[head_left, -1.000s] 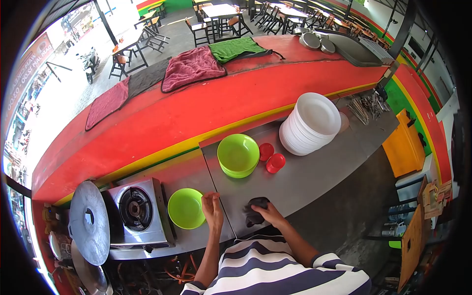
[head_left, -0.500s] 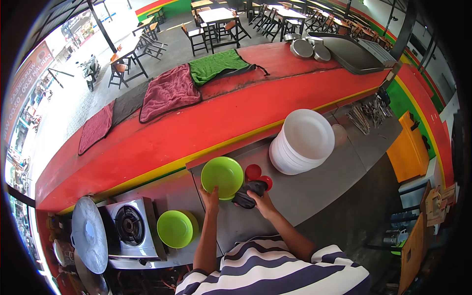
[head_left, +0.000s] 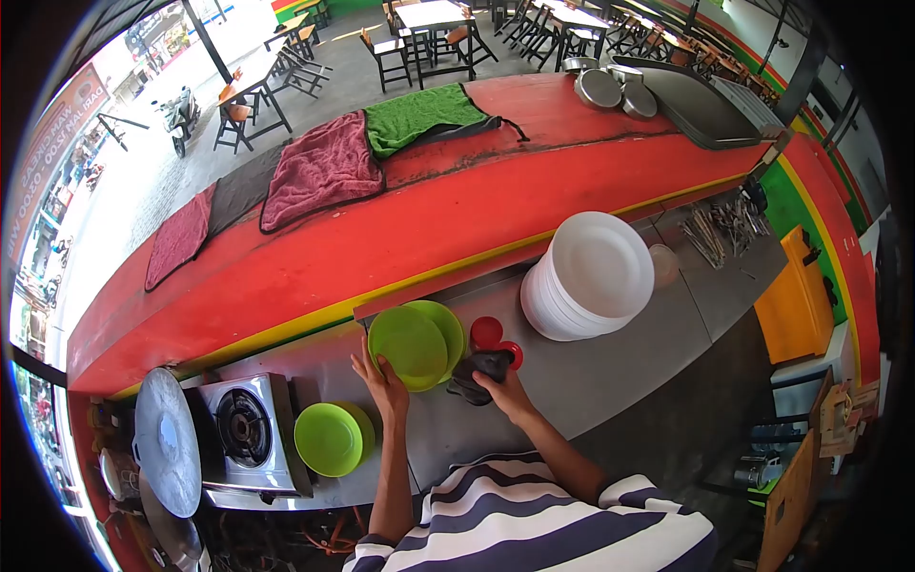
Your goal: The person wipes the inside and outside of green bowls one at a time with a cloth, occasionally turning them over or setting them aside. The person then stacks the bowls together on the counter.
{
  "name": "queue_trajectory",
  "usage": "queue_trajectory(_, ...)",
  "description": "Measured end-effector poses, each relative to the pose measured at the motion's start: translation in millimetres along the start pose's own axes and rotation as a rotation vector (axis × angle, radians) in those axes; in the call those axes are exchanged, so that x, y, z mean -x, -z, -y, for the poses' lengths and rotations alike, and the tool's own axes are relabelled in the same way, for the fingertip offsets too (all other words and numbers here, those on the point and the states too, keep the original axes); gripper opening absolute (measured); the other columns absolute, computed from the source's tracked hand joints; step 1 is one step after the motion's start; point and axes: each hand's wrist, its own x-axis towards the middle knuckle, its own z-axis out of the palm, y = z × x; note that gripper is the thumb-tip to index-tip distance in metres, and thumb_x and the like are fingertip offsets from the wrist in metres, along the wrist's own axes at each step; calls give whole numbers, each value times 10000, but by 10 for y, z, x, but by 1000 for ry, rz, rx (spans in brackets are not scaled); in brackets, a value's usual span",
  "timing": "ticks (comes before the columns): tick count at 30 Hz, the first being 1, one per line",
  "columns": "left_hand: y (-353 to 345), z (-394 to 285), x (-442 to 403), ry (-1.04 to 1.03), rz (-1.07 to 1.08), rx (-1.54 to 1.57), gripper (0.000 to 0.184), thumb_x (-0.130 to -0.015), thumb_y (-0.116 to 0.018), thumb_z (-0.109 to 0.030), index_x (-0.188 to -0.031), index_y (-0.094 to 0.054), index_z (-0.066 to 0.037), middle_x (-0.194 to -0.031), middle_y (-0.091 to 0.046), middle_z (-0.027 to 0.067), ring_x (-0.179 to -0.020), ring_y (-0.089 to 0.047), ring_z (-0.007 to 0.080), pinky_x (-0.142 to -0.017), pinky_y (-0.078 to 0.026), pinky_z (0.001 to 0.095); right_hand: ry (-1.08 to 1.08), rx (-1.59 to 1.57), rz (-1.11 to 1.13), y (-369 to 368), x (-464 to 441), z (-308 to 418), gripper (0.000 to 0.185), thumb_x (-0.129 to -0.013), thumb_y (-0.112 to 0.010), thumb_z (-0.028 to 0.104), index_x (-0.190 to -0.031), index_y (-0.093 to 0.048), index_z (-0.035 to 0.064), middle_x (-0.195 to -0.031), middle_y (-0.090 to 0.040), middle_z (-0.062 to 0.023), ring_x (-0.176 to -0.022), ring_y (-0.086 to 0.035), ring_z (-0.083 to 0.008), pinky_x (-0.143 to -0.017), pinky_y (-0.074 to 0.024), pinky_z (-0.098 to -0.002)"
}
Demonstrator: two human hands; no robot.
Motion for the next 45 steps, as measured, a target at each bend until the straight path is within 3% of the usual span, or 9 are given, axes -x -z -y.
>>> queue_trajectory(8,314,-457,64,-28,-35,226,473,-1108,-356,-303,-1507,-404,-53,-1427,-555,195,-1288,-567,304,-1038,-463,394,297,128,25,-163,260,408,385,-926,-724,201,-1232,-626,-10,-1153,-688,-108,-1073,-647,-188,-937,-487,-327)
queue_trajectory(14,725,-669,272,-22,183,356,460,-1098,-408,-328,-1437,-505,-33,-1324,-629,219,-1259,-586,272,-1020,-457,378,755,770,164,-544,336,590,439,-759,-785,97,-1174,-654,36,-1155,-642,-179,-1127,-590,-399,-980,-477,-446)
queue_trajectory(17,980,-913,449,-77,260,253,442,-1094,-420,-316,-1409,-534,-27,-1246,-669,232,-1217,-626,297,-988,-470,369,894,1215,49,-862,368,520,528,-659,-802,89,-1166,-659,71,-1225,-623,-155,-1216,-532,-383,-1026,-444,-475)
queue_trajectory(20,1247,-777,527,-54,225,201,371,-1074,-456,-208,-1386,-554,-31,-1216,-673,252,-1167,-659,349,-959,-498,402,823,1132,132,-1144,514,349,587,-607,-791,98,-1178,-659,78,-1263,-605,-160,-1276,-481,-381,-1073,-406,-485)
queue_trajectory(26,1843,-543,682,-87,171,197,331,-1060,-474,-146,-1335,-597,-10,-1224,-684,221,-1156,-663,353,-973,-500,411,613,854,306,-1777,1130,11,379,-808,-704,149,-1158,-663,9,-1162,-647,-193,-1123,-599,-341,-983,-487,-430)
queue_trajectory(29,1992,-440,841,-47,118,255,340,-1067,-477,-180,-1328,-605,-4,-1231,-686,213,-1158,-662,344,-986,-495,408,-12,-69,272,-2157,1268,-100,333,-903,-649,165,-1187,-629,-8,-1107,-664,-115,-982,-646,-239,-898,-522,-371)
queue_trajectory(32,2097,-407,958,-45,121,300,365,-1074,-479,-231,-1326,-611,-3,-1227,-689,211,-1147,-667,329,-989,-493,405,-248,-279,138,-2315,1418,-38,320,-945,-606,156,-1210,-601,-23,-1080,-659,-59,-937,-638,-175,-881,-518,-331)
queue_trajectory(39,2428,-66,885,23,294,303,437,-1067,-496,-349,-1305,-635,-10,-1100,-730,213,-1067,-682,225,-923,-504,367,779,795,168,-2228,1960,-433,390,-743,-740,84,-1111,-649,-9,-1098,-641,-167,-1065,-635,-336,-886,-517,-443)
queue_trajectory(45,2529,19,956,-29,475,213,428,-1056,-503,-375,-1294,-656,-55,-986,-726,229,-918,-697,214,-843,-517,372,773,1159,-76,-2128,2229,-419,493,-638,-777,84,-1107,-648,5,-1131,-602,-192,-1070,-590,-396,-924,-483,-468)
